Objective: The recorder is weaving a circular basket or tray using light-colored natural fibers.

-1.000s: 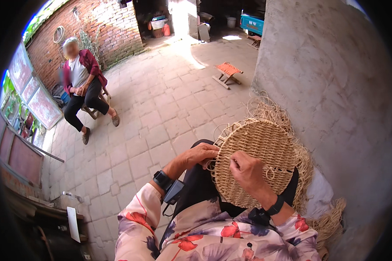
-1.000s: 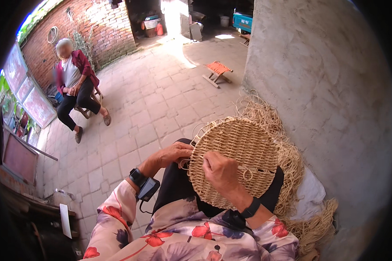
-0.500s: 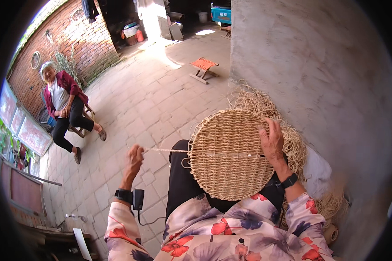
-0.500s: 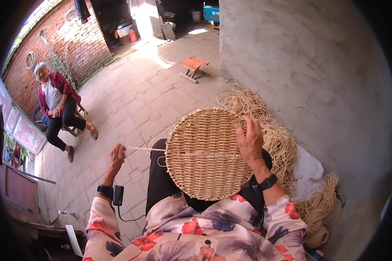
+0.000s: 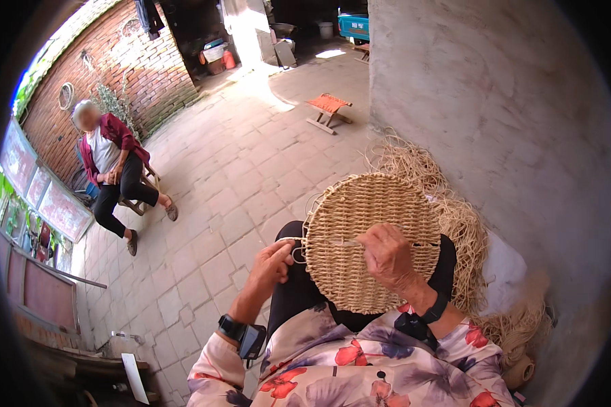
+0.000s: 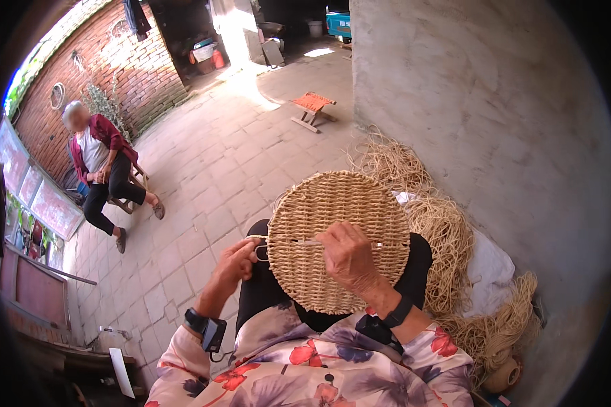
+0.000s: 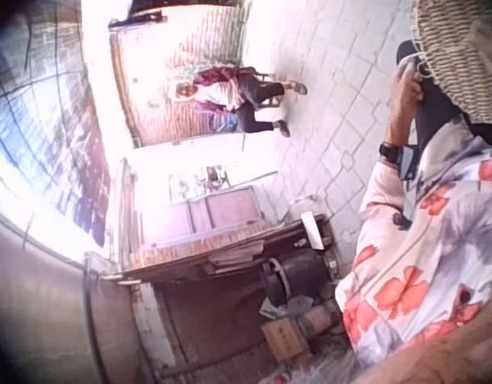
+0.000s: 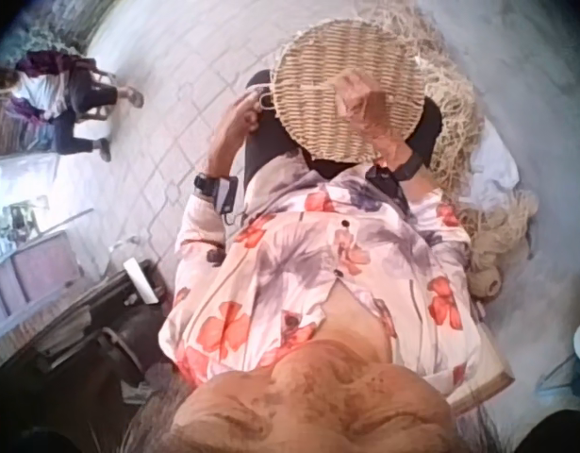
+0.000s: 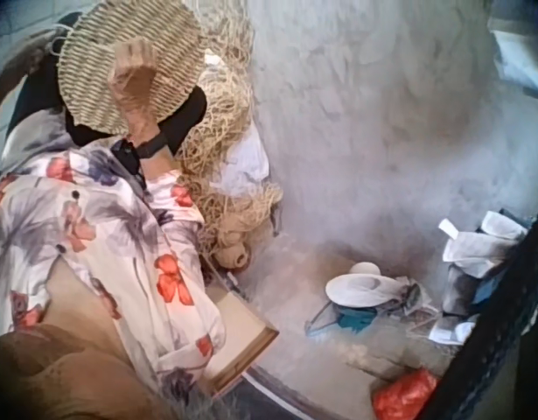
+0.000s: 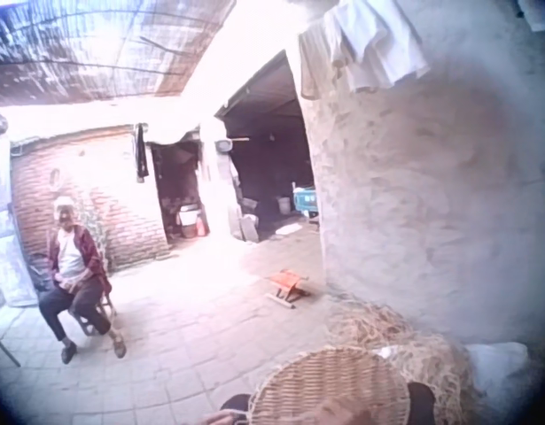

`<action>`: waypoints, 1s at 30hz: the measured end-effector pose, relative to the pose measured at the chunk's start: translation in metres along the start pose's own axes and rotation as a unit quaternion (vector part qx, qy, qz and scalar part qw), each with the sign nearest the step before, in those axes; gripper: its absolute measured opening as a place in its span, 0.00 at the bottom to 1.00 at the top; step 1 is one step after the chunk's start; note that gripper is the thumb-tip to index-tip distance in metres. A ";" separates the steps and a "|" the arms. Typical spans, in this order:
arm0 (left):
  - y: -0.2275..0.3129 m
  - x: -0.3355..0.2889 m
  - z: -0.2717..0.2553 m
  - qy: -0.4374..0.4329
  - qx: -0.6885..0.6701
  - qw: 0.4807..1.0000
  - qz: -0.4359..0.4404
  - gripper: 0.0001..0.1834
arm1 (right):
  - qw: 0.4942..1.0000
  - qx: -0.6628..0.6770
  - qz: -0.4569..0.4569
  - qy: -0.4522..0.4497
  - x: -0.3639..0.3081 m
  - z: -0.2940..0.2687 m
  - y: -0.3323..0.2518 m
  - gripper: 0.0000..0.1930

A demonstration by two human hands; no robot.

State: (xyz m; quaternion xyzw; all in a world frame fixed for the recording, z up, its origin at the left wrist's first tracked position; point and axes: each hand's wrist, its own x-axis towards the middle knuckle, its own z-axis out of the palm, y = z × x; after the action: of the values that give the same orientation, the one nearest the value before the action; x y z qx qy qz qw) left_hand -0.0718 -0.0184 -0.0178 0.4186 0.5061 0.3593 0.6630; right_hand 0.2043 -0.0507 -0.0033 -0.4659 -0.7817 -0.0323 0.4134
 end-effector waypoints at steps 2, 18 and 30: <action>-0.011 0.008 0.001 -0.031 -0.113 0.993 -0.034 0.20 | 0.999 0.002 -0.033 -0.015 0.008 0.009 -0.005 0.10; 0.018 -0.013 0.021 0.078 0.134 0.939 0.307 0.09 | 0.996 0.078 -0.032 -0.013 0.043 0.046 -0.042 0.08; -0.015 0.016 0.026 0.042 0.256 0.924 0.280 0.15 | 0.813 0.482 0.312 -0.095 0.040 0.020 -0.025 0.26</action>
State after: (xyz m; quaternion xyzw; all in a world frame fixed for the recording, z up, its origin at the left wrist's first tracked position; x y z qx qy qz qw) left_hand -0.0418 -0.0145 -0.0337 0.6833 0.4703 0.4056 0.3838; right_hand 0.1645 -0.0284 0.0189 -0.4263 -0.5455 0.5237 0.4964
